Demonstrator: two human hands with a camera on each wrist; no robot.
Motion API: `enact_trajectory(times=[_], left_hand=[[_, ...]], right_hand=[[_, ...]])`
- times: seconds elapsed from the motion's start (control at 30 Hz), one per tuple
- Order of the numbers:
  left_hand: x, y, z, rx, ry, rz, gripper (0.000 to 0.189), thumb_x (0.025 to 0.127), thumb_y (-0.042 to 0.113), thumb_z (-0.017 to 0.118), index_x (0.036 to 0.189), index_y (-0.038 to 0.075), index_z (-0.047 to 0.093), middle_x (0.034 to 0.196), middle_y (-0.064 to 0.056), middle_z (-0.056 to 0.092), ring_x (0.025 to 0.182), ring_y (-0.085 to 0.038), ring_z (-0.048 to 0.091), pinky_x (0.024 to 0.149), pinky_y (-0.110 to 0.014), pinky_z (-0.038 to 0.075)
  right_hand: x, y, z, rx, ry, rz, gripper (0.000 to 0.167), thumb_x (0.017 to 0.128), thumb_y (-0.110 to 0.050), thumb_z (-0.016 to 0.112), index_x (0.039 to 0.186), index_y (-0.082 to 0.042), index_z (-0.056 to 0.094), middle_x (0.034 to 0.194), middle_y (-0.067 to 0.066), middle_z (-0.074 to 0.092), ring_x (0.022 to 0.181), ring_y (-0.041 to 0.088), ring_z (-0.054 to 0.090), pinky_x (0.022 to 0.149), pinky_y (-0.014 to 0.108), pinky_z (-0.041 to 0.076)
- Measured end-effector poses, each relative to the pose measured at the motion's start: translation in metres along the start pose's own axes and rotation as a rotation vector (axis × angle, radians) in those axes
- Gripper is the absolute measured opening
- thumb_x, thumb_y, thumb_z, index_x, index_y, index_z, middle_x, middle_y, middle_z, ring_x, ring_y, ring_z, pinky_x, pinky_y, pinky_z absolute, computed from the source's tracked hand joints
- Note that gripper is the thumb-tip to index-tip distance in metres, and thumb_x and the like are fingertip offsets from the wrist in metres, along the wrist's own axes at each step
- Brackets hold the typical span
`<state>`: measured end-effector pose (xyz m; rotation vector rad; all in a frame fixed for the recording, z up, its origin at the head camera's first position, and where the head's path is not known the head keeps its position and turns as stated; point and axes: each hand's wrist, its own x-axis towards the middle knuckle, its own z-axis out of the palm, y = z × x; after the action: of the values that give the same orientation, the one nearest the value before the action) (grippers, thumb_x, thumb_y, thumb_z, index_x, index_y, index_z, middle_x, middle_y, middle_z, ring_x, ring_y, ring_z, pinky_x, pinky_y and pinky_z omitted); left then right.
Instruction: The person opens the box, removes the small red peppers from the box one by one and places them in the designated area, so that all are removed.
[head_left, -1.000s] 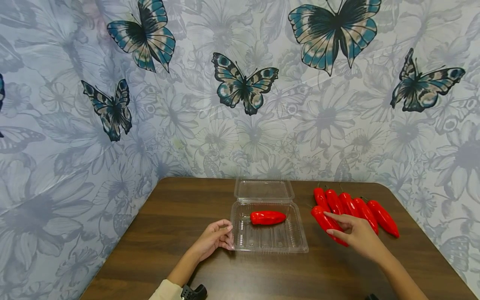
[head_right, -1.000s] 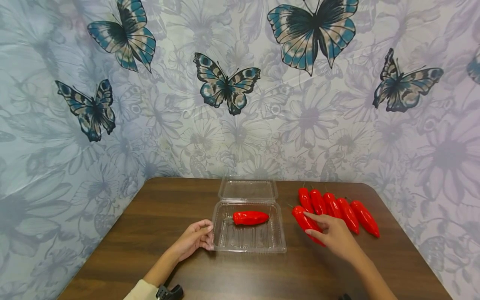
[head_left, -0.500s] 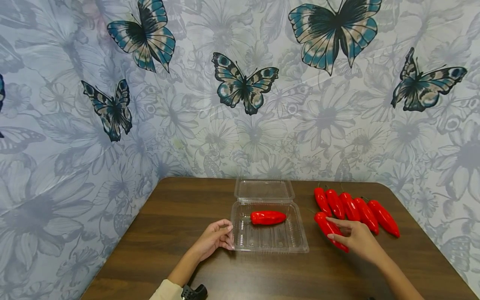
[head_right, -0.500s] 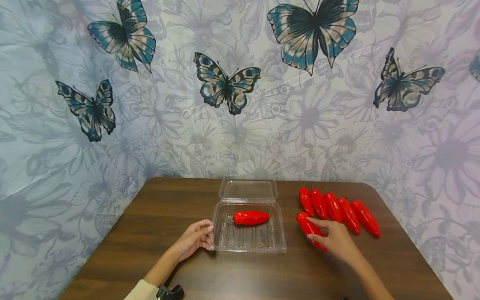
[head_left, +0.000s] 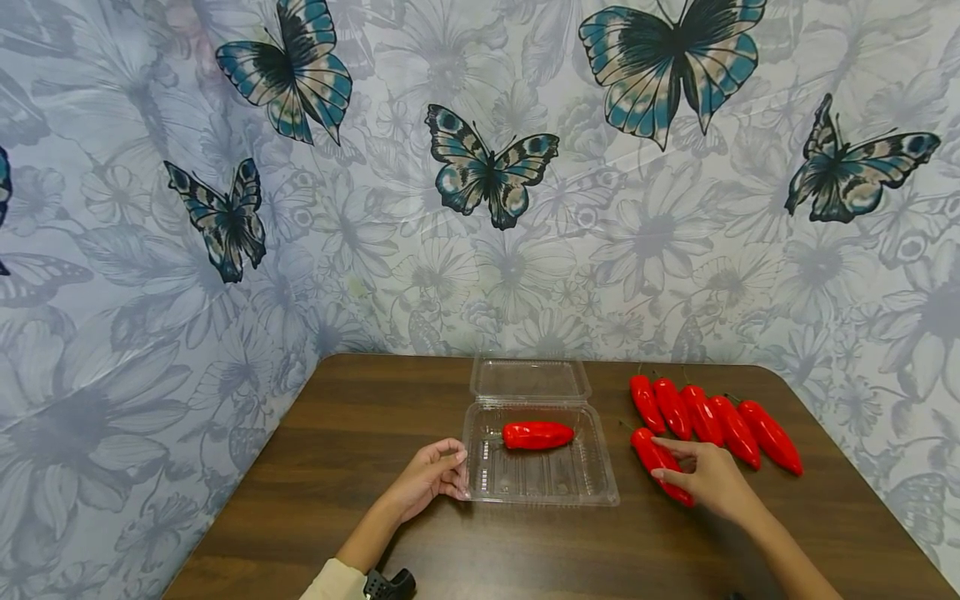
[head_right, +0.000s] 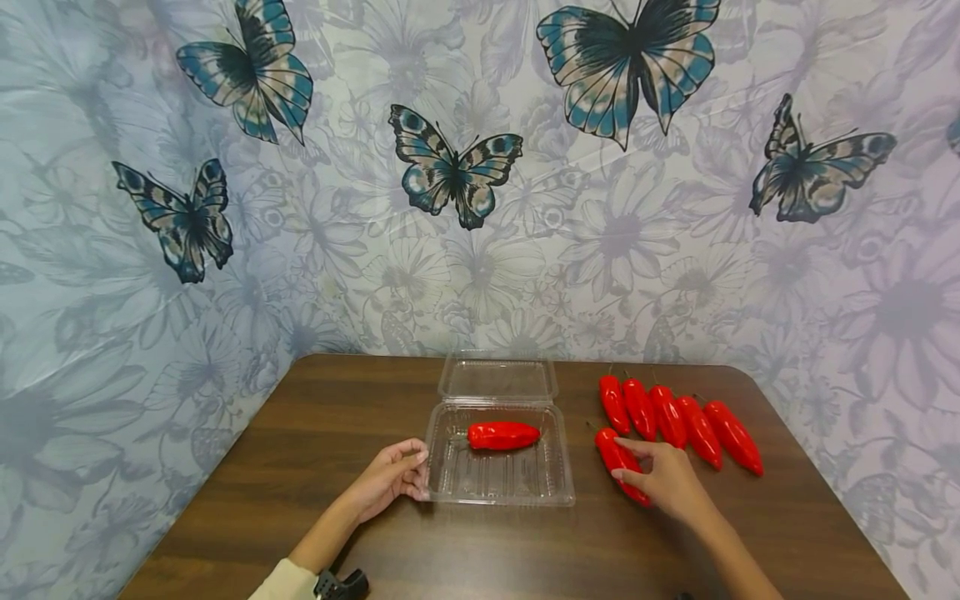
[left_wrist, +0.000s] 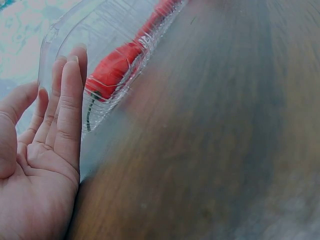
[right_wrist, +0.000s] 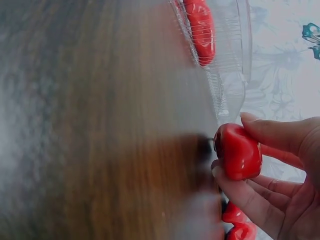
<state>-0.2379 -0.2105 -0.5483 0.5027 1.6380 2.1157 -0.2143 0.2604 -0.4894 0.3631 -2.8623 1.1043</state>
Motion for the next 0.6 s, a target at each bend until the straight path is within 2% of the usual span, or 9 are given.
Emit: enact_trajectory(times=[0.17,0.3,0.47,0.6], left_hand=[[0.0002,-0.0008,-0.0003,0.001,0.001,0.004,0.010,0.108,0.010,0.047,0.113,0.003,0.053,0.080,0.000,0.068,0.066,-0.012,0.069,0.066,-0.033,0.062],[0.0000,-0.0006,0.0003,-0.001,-0.004,0.008,0.011,0.108,0.010,0.046,0.113,0.003,0.053,0.080,0.000,0.068,0.067,-0.012,0.070,0.066,-0.033,0.063],[-0.0001,-0.0002,0.0006,0.001,-0.005,0.005,0.012,0.108,0.010,0.046,0.114,0.000,0.052,0.080,0.000,0.068,0.067,-0.012,0.069,0.066,-0.033,0.062],[0.0000,0.0000,0.0004,0.004,-0.002,0.003,0.014,0.108,0.010,0.046,0.114,-0.001,0.051,0.080,0.000,0.068,0.067,-0.012,0.069,0.066,-0.033,0.062]], right_hand=[[0.0027,0.0020,0.0034,-0.028,0.014,-0.009,0.054,0.079,-0.025,0.088,0.125,-0.003,0.070,0.104,0.022,0.074,0.081,0.025,0.071,0.048,0.026,0.049],[0.0049,0.0025,0.0044,-0.044,0.028,-0.003,0.053,0.079,-0.021,0.088,0.125,-0.002,0.070,0.107,0.025,0.073,0.069,0.017,0.060,0.045,0.025,0.043],[0.0063,0.0025,0.0051,-0.072,0.048,0.006,0.053,0.078,-0.021,0.088,0.125,-0.002,0.070,0.103,0.024,0.073,0.069,0.015,0.056,0.046,0.025,0.040],[0.0060,0.0019,0.0058,-0.056,0.045,0.021,0.054,0.079,-0.020,0.088,0.126,-0.001,0.069,0.100,0.022,0.073,0.056,0.013,0.054,0.044,0.025,0.042]])
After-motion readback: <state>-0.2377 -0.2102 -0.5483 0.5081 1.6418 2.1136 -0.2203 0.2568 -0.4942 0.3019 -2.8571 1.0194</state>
